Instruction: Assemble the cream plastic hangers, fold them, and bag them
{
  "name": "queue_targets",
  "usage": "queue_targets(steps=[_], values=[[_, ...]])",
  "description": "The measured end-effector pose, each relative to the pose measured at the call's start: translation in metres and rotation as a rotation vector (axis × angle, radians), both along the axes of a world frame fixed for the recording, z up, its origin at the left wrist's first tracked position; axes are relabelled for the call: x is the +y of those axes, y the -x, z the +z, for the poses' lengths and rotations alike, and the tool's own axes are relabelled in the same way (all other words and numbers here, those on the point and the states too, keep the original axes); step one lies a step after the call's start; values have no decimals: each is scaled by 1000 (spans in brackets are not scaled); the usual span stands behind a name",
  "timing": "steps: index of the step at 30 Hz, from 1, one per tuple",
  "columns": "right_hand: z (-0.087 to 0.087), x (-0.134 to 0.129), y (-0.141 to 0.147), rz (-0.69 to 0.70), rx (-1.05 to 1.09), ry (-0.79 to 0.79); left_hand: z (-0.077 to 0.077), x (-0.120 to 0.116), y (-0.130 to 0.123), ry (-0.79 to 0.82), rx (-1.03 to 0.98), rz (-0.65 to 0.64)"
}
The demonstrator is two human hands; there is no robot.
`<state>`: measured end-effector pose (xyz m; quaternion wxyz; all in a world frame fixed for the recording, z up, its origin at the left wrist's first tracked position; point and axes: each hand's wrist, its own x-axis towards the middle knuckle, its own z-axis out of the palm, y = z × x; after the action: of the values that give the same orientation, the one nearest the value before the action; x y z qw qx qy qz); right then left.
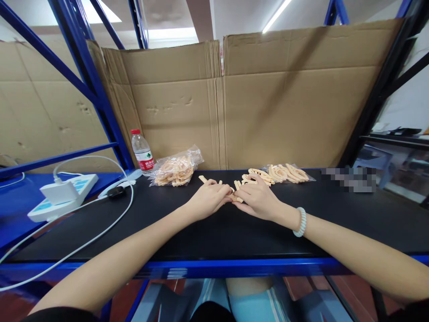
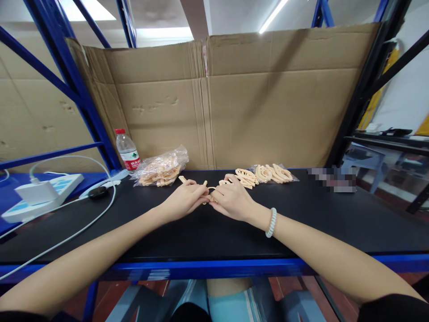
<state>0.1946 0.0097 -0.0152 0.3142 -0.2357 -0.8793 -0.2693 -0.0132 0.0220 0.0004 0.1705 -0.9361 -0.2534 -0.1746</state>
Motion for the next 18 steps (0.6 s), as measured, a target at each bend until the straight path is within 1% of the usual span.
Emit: queue_targets(steps=[3,6,9,11,16,18], values=[[-1,2,0,64,74,153,3,-1,0,21,44,-41],[2,3,2,103,174,292,5,0,2,40,1,-115],[6,2,3,108,258,386,7,1,5,26,-41,-182],[7,0,5,106,299,477,8,3,7,13,-56,-213],[6,2,3,109,421,781,10,5,10,-28,-26,-249],[7,8,-2,96,478,844,14,4,13,-29,-31,-256]])
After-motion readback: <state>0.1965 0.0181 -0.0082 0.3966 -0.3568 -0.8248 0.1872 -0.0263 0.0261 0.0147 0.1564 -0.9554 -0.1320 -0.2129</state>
